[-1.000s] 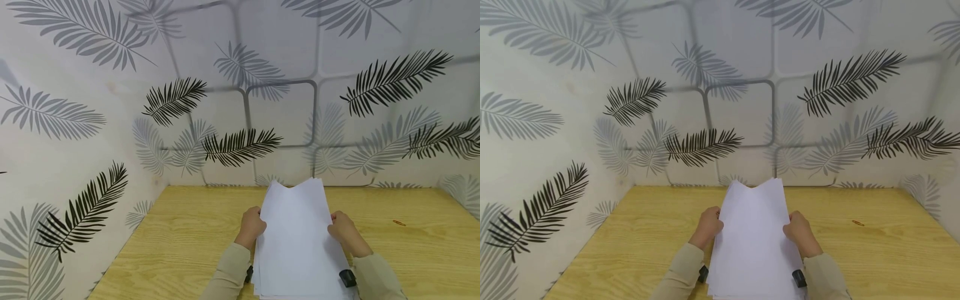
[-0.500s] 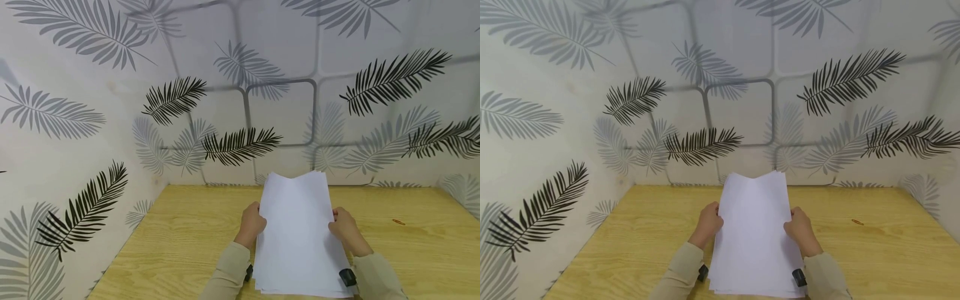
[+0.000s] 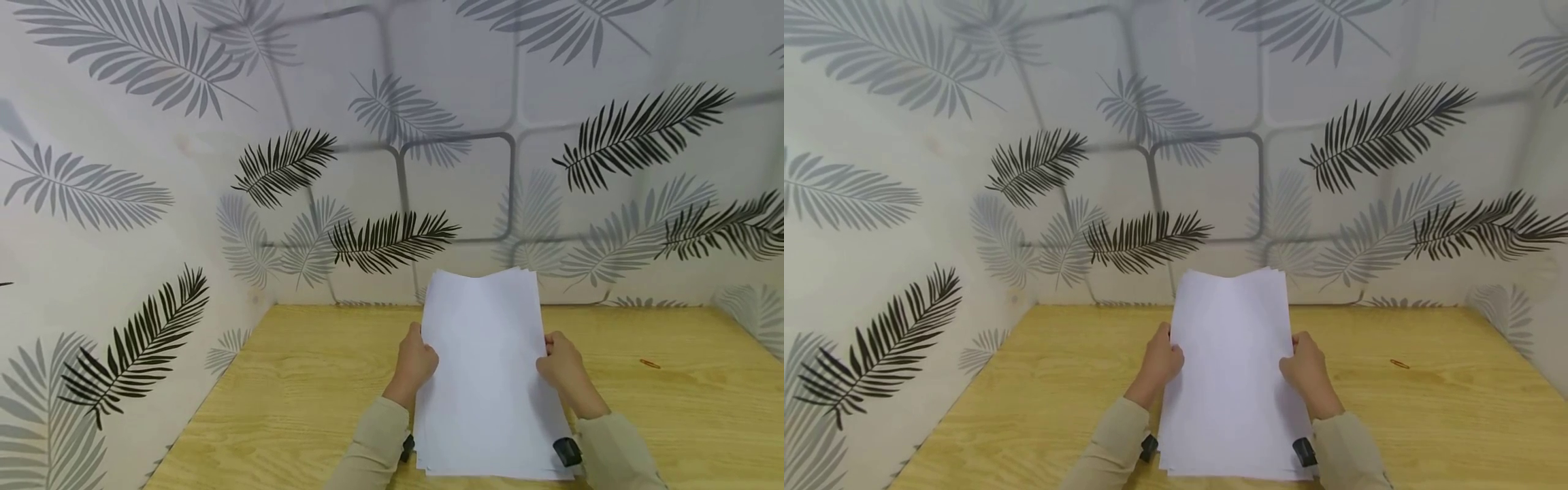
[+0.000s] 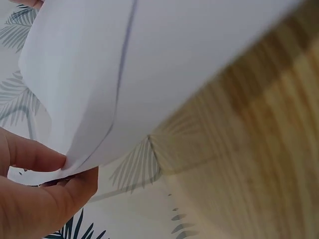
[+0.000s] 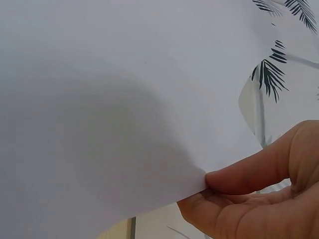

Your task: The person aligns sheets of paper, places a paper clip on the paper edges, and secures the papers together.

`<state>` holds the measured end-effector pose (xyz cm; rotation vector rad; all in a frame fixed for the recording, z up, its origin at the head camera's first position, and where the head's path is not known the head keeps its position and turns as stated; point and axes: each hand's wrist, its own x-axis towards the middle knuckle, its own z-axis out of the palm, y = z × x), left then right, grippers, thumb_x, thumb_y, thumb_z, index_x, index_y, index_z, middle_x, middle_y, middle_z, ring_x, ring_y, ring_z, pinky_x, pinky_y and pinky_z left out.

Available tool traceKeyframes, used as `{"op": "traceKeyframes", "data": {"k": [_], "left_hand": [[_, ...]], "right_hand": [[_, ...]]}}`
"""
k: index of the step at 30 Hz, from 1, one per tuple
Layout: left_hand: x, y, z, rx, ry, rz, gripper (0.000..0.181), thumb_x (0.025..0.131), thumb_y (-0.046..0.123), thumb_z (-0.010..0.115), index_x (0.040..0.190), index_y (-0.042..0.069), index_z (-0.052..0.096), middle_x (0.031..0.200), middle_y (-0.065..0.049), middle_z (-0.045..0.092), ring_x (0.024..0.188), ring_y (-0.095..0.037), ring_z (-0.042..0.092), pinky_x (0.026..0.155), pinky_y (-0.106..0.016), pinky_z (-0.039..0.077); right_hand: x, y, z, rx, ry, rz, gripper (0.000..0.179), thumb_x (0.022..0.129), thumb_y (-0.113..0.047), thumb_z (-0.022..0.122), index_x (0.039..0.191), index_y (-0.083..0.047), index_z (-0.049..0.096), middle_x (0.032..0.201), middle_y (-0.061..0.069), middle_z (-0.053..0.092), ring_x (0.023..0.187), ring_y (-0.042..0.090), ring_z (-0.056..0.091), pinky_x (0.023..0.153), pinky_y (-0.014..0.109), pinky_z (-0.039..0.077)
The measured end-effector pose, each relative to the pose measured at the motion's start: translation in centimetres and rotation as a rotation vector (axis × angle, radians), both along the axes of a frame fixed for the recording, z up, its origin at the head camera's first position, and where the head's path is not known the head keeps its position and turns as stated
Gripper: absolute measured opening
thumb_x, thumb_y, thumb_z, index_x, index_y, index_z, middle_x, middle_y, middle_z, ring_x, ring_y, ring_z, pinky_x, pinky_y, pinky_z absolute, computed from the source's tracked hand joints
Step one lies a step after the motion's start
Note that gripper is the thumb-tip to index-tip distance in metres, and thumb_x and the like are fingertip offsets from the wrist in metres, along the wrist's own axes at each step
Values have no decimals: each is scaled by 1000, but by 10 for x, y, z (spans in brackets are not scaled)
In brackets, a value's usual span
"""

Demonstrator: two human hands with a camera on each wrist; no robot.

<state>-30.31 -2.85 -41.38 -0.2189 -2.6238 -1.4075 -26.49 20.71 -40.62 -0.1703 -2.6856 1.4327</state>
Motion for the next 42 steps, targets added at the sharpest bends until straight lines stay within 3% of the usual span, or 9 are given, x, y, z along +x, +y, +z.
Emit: {"op": "traceKeyframes", "data": {"k": [5,8,16,23,27,32,34,39,42], "left_hand": [[0,2,3,60,89,19,36,90,-8,40,126,-14,44,122,-32,55,117,-41,53,94,-50,45],[0,4,5,71,162,40,30,89,-8,42,118,-13,48,114,-30,59,110,-41,57,91,-50,47],[1,4,11,123,352,51,23,88,-8,46,110,-13,53,103,-26,61,101,-41,60,87,-50,48],[6,3,23,196,432,30,20,92,-5,47,110,-10,53,103,-22,61,101,-35,59,88,-47,47],[6,3,26,225,501,24,15,91,-6,48,105,-9,52,97,-21,60,93,-35,59,82,-47,48],[10,2,30,236,607,4,10,92,-4,47,101,-7,51,92,-20,59,85,-32,59,74,-44,50],[13,3,33,242,624,1,9,92,-3,47,99,-6,51,90,-19,58,83,-31,58,72,-42,49],[17,4,41,280,558,-6,9,94,-1,48,101,-5,53,92,-19,61,84,-30,60,71,-42,50],[20,6,46,286,556,-8,9,95,-1,49,102,-5,53,92,-21,63,83,-29,61,70,-41,51]], "right_hand": [[4,-2,5,-6,87,-19,44,74,10,41,117,21,41,105,34,53,90,36,51,68,32,44],[5,-3,9,-1,124,-33,44,75,10,39,117,21,41,103,33,54,90,35,51,66,28,42],[9,-7,19,38,196,-62,43,85,8,31,126,20,38,118,39,51,104,43,50,84,49,44],[15,-10,31,-6,278,-101,40,89,7,31,127,18,38,121,38,51,110,44,49,89,51,41],[16,-12,34,4,363,-137,36,89,9,33,123,15,42,114,35,57,101,40,54,80,43,44],[19,-15,38,-8,420,-164,35,89,11,36,123,13,44,111,33,60,96,37,57,71,24,42],[21,-16,41,-13,437,-166,35,89,11,36,123,13,44,112,33,60,96,37,58,68,19,40],[24,-20,46,-31,478,-171,33,91,12,37,122,12,45,115,33,60,103,38,59,68,7,35],[25,-23,49,-42,503,-175,32,91,12,38,122,13,45,117,33,59,105,39,59,68,3,32]]}}
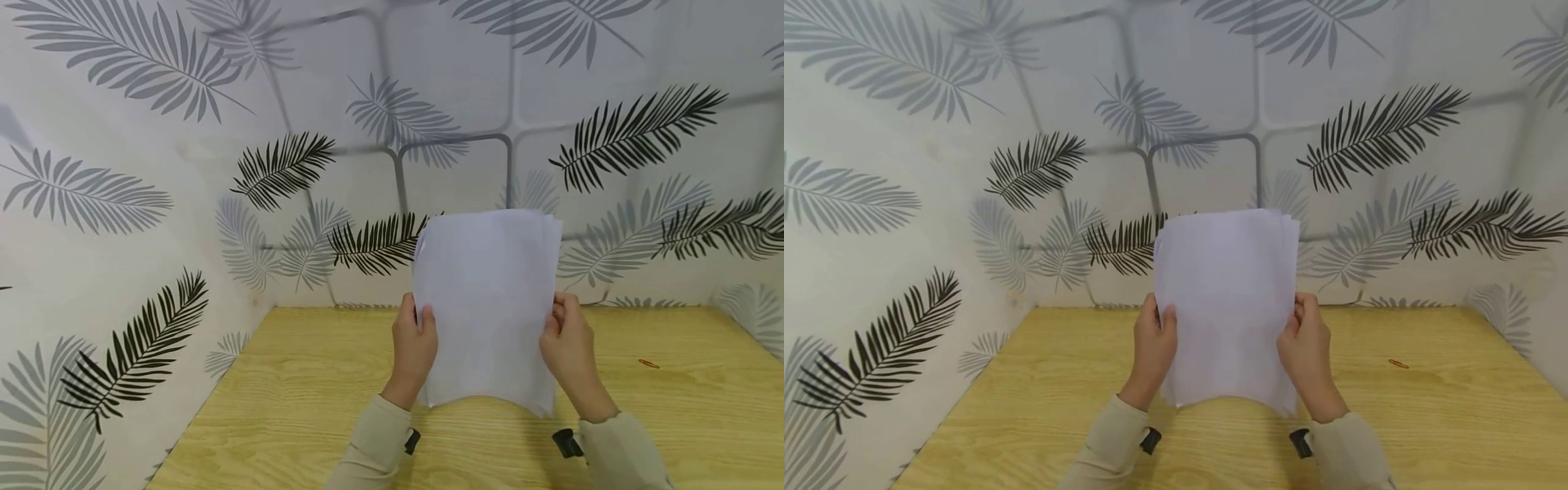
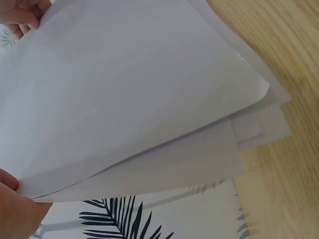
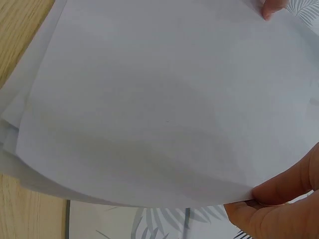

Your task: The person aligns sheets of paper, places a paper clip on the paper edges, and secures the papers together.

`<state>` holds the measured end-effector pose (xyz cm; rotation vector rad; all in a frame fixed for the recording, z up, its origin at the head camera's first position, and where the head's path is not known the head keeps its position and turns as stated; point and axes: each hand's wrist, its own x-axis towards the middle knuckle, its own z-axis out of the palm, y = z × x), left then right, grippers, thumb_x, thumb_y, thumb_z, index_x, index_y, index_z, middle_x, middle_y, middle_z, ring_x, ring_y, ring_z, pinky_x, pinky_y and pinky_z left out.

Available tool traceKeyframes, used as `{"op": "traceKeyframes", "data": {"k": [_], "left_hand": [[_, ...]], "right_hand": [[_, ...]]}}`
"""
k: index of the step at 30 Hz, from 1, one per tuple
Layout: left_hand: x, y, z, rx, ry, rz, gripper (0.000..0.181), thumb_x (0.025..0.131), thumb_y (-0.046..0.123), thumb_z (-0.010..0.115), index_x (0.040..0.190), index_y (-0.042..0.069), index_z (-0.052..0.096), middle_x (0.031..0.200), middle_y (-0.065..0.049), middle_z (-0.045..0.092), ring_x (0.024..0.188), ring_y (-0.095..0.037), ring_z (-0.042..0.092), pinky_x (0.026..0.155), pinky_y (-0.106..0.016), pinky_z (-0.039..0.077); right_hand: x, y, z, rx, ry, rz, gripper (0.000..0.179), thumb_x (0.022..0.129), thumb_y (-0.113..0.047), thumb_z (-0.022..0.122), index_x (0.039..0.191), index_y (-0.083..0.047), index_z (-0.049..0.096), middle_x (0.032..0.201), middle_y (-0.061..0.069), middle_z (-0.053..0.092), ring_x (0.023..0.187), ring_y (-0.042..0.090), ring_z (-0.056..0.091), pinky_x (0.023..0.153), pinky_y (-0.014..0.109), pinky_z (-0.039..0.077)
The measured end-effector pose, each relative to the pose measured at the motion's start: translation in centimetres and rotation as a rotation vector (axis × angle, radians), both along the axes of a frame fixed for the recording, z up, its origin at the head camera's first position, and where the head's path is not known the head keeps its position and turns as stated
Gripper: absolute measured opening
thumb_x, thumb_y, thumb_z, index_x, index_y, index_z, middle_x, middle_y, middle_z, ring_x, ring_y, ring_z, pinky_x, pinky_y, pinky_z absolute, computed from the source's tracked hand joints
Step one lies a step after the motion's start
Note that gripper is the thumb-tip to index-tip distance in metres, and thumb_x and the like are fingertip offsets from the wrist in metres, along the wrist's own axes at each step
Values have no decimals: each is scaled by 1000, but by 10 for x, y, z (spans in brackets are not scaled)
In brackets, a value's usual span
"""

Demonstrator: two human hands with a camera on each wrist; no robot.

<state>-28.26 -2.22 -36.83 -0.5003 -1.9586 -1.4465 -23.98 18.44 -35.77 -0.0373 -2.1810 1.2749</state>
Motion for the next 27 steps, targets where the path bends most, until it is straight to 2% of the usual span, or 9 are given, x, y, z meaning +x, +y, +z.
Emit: {"op": "traceKeyframes", "data": {"k": [6,11,14,18,20,27], "left_hand": [[5,2,4,-1,58,6,9,98,1,48,101,-5,53,89,-20,63,79,-28,61,68,-38,51],[6,2,3,2,125,-5,11,100,4,46,103,-4,52,85,-18,60,77,-28,61,64,-37,50],[5,2,2,10,141,-5,12,101,6,45,103,-4,52,81,-16,58,74,-26,60,61,-34,49],[3,4,-1,13,136,-2,11,101,6,46,100,-2,52,76,-13,55,68,-23,56,58,-31,46],[2,4,-3,12,136,2,9,100,5,46,100,-2,52,76,-12,55,68,-22,55,58,-31,46],[2,5,-7,34,112,-5,9,99,1,47,103,-4,52,84,-17,60,77,-27,60,65,-37,50]], "right_hand": [[0,-5,0,-5,91,-8,27,91,14,40,117,14,46,114,34,60,102,41,61,68,-1,30],[-1,-7,0,-3,176,-11,25,90,17,42,115,14,48,109,33,63,95,40,63,66,0,33],[-2,-8,-1,0,215,-12,25,89,18,43,113,14,49,106,33,63,90,40,63,64,1,33],[-5,-7,-3,22,212,-11,25,89,18,42,112,14,49,106,34,63,91,41,63,66,1,33],[-5,-7,-5,46,202,-17,26,88,18,43,113,14,49,106,34,63,92,42,63,67,5,36],[-7,-8,-10,80,188,-16,28,86,19,42,113,15,48,106,34,62,95,41,62,69,14,41]]}}
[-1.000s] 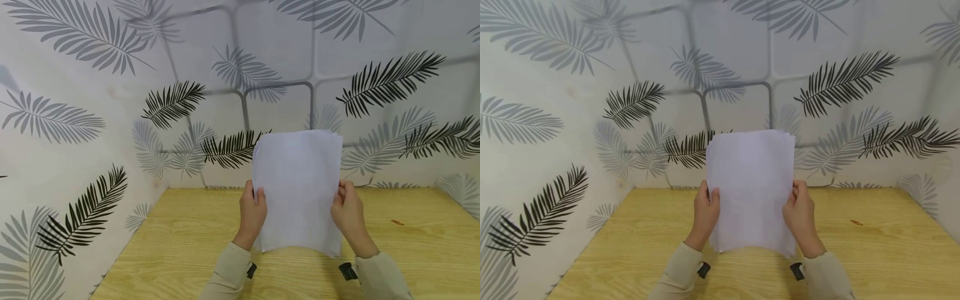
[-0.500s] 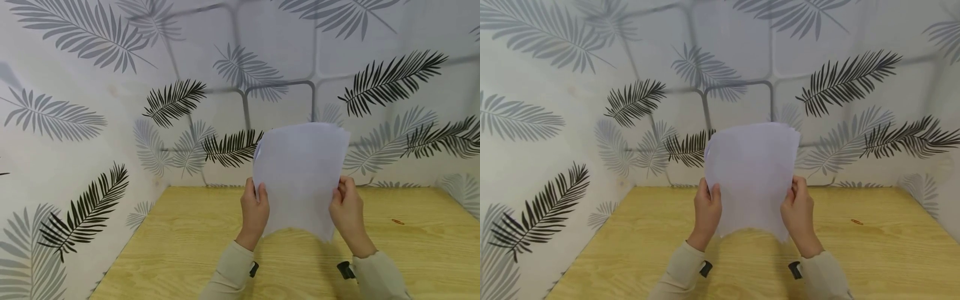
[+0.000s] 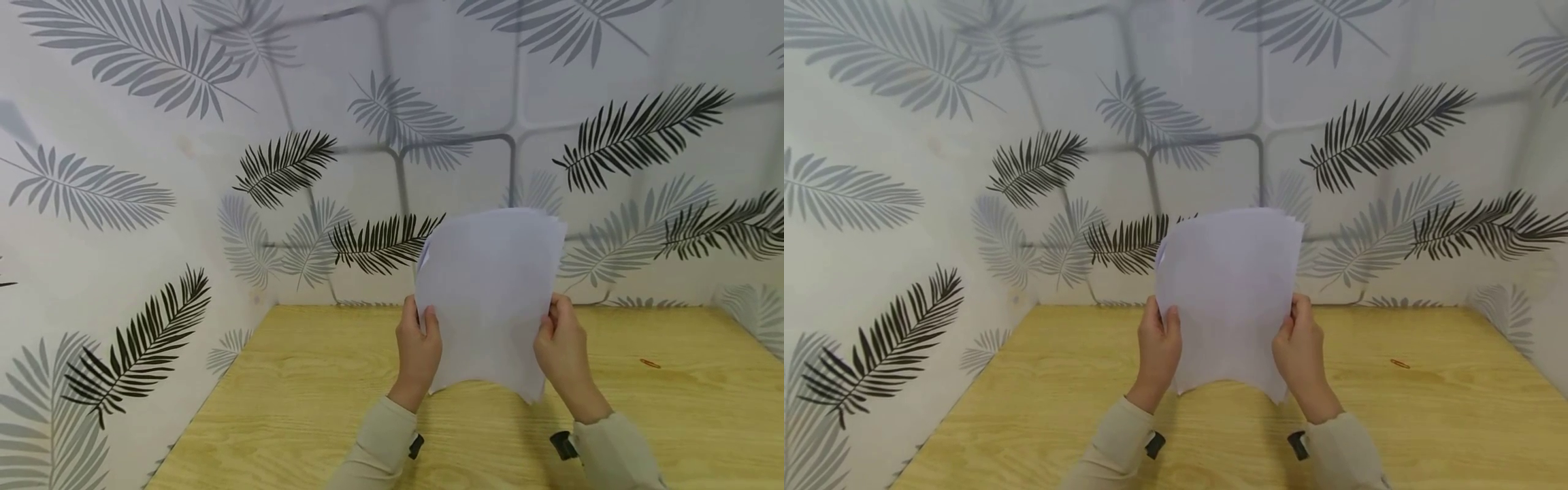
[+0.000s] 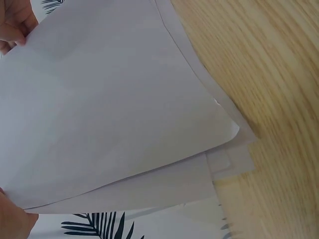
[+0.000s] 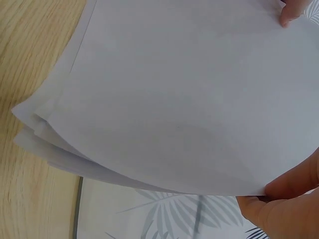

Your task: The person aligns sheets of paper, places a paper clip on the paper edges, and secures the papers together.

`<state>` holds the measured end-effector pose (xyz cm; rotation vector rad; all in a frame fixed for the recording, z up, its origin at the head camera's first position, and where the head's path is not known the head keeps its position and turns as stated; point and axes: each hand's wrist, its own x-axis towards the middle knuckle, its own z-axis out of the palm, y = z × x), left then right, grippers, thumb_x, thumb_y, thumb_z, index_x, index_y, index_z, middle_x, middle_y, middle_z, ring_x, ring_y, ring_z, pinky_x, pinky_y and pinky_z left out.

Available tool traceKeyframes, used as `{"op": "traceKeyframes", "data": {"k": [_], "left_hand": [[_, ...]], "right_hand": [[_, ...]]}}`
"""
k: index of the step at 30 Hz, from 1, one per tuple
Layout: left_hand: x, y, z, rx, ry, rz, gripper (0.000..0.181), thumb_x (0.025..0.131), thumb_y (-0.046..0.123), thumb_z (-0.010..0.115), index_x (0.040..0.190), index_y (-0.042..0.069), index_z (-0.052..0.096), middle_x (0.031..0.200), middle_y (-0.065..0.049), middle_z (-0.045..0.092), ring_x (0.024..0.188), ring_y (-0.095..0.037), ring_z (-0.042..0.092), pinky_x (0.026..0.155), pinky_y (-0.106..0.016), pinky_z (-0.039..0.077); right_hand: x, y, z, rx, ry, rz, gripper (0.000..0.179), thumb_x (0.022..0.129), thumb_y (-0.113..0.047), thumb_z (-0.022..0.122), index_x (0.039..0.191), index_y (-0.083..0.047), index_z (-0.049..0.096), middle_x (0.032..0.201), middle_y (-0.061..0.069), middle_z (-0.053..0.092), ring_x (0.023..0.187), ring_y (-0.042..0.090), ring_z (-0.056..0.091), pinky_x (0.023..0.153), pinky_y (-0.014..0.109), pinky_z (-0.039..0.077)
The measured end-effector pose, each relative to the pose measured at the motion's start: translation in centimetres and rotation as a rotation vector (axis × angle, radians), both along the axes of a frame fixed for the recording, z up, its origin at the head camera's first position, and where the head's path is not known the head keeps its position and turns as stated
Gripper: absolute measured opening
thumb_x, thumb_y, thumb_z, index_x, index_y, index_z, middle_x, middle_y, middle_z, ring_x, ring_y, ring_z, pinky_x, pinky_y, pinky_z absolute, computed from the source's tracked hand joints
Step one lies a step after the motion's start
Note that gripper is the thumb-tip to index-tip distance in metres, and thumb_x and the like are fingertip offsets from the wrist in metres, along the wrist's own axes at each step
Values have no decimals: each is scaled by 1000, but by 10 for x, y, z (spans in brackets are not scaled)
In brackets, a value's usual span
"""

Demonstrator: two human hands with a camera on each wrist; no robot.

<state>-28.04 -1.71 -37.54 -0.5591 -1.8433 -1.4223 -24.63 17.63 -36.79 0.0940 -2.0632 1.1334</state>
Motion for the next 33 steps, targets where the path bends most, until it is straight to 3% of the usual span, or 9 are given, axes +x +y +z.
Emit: {"op": "traceKeyframes", "data": {"k": [6,13,19,27,33], "left_hand": [[0,-1,-1,19,-28,-22,10,99,1,46,105,-4,52,90,-19,61,81,-31,61,68,-39,50],[-2,-2,-4,15,-57,-23,12,98,0,46,108,-5,52,94,-20,62,85,-30,62,72,-41,51],[-2,-2,-6,21,-99,-42,12,98,-3,45,109,-7,51,98,-23,61,90,-35,62,75,-46,50],[-3,-4,-11,57,-151,-92,15,100,3,45,113,-2,50,104,-18,60,94,-30,60,78,-41,50],[-3,-6,-11,71,-191,-102,19,99,4,45,116,-1,49,108,-17,60,97,-28,60,81,-40,49]], "right_hand": [[-1,-1,-1,23,1,-8,27,87,18,40,113,15,47,102,33,63,89,42,62,66,42,47],[0,-3,-1,1,-84,23,30,87,16,38,116,16,45,107,35,60,92,40,60,67,32,47],[3,-3,-3,-21,-164,54,30,90,12,37,120,16,41,111,37,58,94,40,58,70,42,48],[2,-2,-6,-21,-180,69,27,94,6,37,120,14,41,108,36,58,88,37,57,65,32,44],[1,-1,-9,-45,-185,86,28,97,1,38,122,14,39,112,36,56,96,40,57,71,45,47]]}}
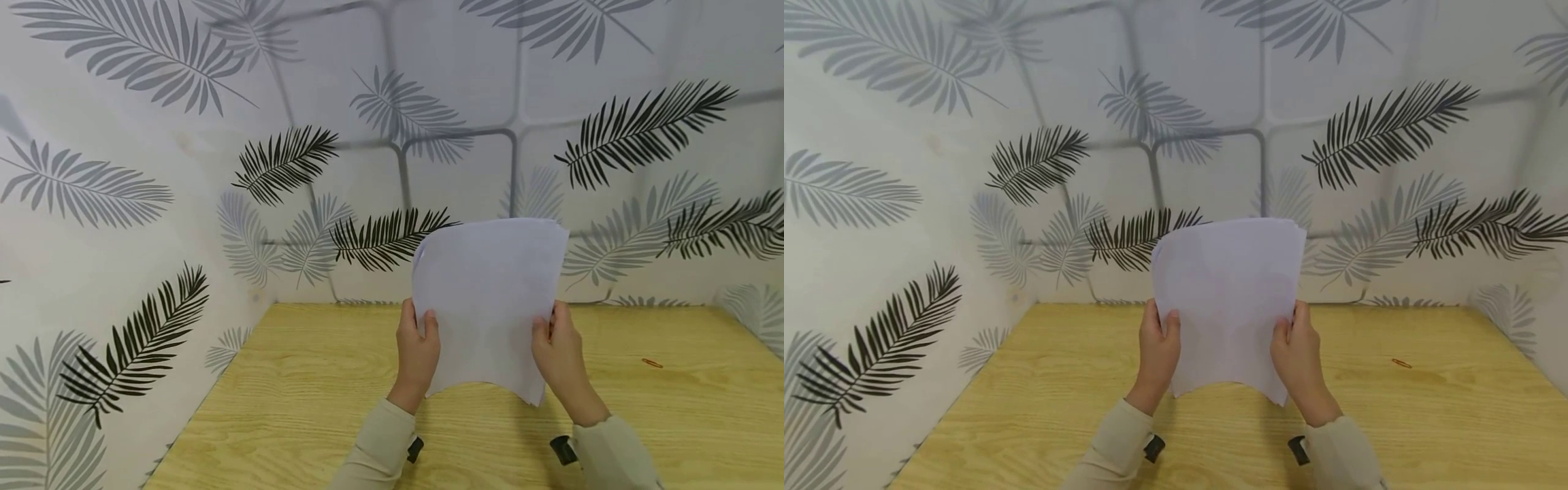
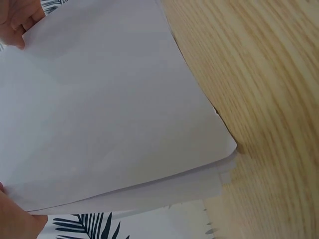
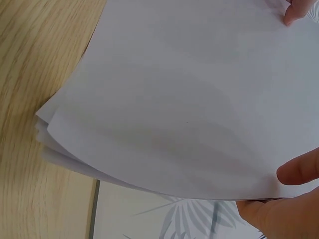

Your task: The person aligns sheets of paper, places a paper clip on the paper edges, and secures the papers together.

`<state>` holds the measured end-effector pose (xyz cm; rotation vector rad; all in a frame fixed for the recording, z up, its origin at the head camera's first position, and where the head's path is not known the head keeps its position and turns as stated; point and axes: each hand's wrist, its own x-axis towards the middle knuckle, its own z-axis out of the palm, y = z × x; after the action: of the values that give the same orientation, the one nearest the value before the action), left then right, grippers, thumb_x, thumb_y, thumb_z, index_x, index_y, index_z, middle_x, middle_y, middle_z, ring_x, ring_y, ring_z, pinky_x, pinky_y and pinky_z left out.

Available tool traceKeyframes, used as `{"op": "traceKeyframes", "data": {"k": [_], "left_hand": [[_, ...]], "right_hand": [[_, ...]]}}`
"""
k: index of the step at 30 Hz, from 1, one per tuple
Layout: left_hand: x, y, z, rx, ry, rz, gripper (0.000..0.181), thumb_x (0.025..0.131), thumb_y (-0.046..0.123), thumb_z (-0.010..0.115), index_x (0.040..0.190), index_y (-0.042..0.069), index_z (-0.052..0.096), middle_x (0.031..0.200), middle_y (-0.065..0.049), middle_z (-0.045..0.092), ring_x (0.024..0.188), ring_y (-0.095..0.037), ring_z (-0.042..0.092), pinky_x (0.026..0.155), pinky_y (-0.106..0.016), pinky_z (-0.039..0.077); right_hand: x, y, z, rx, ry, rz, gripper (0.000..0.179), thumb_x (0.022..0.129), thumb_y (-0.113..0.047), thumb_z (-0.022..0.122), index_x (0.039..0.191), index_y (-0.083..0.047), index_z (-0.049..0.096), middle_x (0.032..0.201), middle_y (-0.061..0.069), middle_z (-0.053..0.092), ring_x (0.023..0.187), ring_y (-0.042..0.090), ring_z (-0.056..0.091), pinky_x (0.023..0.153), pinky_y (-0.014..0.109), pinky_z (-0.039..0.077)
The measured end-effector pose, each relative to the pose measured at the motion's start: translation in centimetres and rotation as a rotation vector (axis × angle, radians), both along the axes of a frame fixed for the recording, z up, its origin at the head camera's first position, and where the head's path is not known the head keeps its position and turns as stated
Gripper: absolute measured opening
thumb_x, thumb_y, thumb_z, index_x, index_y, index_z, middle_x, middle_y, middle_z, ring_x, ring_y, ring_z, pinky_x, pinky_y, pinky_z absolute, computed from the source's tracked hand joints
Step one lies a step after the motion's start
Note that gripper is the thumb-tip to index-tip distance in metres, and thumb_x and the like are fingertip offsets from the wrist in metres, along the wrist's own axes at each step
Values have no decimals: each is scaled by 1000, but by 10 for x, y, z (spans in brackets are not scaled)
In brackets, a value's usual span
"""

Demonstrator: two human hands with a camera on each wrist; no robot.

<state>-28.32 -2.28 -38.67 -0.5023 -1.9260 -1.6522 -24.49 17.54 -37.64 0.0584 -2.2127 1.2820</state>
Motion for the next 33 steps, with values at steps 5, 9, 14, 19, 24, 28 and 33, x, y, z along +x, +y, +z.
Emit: {"op": "traceKeyframes", "data": {"k": [5,9,14,19,24,28,33], "left_hand": [[-1,0,-1,18,-36,-25,19,99,5,45,117,0,49,109,-16,59,98,-26,58,83,-40,48],[-3,0,-3,19,-62,-32,19,99,6,47,117,0,49,109,-15,59,99,-26,58,83,-40,47],[-5,1,-4,-1,-99,-35,22,98,6,49,119,-1,49,113,-17,58,105,-29,57,90,-47,45],[5,0,11,-13,-140,-51,23,98,5,50,119,-4,48,112,-20,57,106,-34,56,92,-50,43],[21,-4,30,11,-174,-111,24,101,10,46,118,-6,48,108,-22,58,100,-35,57,86,-44,46],[21,-7,33,8,-192,-129,26,103,14,43,118,-6,48,107,-23,57,98,-34,56,84,-39,45],[18,-10,34,-12,-173,-110,24,104,14,42,114,-6,49,103,-22,57,94,-32,56,81,-37,45]], "right_hand": [[-1,2,-1,-22,-24,17,31,100,-7,39,124,13,38,121,38,52,109,46,54,81,56,46],[-1,3,-4,-43,-49,38,36,102,-12,40,128,13,37,128,38,47,118,49,48,90,60,42],[-4,6,-7,-46,-57,32,38,101,-15,45,126,13,38,128,39,46,119,51,46,92,61,40],[-7,10,-8,-55,-72,40,43,102,-21,48,125,14,38,125,38,48,115,50,50,90,59,43],[-9,14,-8,-71,-90,93,46,102,-25,48,126,12,39,125,35,49,112,45,52,87,56,44],[-11,17,-8,-65,-85,127,47,102,-28,47,127,11,41,125,32,51,111,40,53,84,51,45],[-12,20,-9,-58,-94,146,50,102,-31,47,130,10,41,124,30,52,109,39,54,83,48,45]]}}
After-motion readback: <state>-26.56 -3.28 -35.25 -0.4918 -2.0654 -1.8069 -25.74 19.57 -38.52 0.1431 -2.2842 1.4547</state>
